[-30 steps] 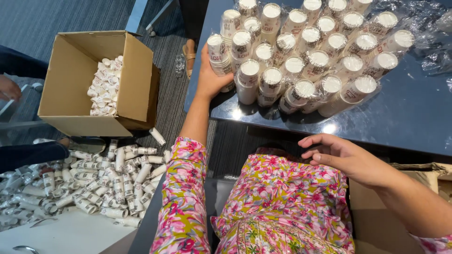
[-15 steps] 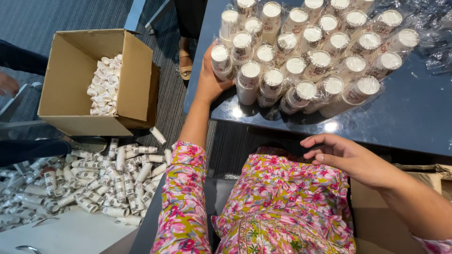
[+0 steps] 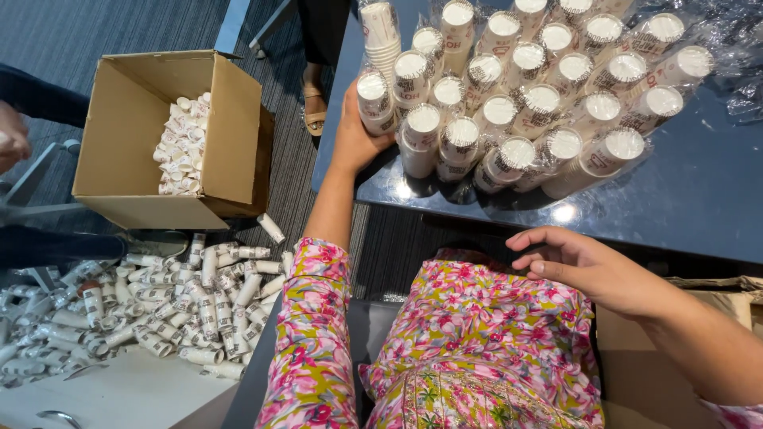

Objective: Stacking small paper cups and placing them into a plastic sleeve for packaging.

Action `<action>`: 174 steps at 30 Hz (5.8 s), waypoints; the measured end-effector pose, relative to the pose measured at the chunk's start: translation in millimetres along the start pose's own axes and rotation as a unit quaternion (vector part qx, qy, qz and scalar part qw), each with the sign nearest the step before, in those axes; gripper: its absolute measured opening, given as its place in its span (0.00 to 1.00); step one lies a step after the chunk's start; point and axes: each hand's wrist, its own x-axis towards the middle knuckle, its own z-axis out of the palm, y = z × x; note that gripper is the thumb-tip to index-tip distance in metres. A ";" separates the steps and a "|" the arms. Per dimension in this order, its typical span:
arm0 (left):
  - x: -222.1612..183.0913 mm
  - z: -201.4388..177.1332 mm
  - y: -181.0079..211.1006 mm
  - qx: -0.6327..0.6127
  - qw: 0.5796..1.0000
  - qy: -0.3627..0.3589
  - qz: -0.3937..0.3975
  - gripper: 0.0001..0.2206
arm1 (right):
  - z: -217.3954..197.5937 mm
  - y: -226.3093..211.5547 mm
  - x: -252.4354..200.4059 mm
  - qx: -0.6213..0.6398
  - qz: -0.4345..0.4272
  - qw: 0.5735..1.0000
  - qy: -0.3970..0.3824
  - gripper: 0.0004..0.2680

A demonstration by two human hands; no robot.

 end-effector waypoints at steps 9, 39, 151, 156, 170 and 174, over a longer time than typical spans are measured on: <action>-0.5 -6.7 5.0 -0.022 0.996 -0.013 0.082 0.43 | -0.3 -1.6 1.1 -0.010 0.012 1.000 0.006 0.16; -4.0 -17.2 -43.9 -0.454 0.888 0.075 -0.001 0.42 | -5.0 0.8 4.6 -0.014 0.011 1.000 0.016 0.16; -226.2 355.9 431.5 -0.042 0.887 -0.434 0.153 0.27 | -66.1 315.9 -246.8 -0.293 0.118 0.801 0.508 0.14; -223.6 359.1 436.5 0.004 0.869 -0.455 0.193 0.36 | -77.1 284.8 -286.2 0.100 -0.246 0.710 0.653 0.20; -223.1 356.6 434.8 -0.057 0.850 -0.484 0.198 0.34 | -25.5 207.3 -295.7 -0.193 -0.283 0.756 0.558 0.26; -227.0 363.4 424.8 -0.073 0.871 -0.440 0.204 0.27 | -60.6 250.9 -290.7 0.036 -0.276 0.678 0.680 0.19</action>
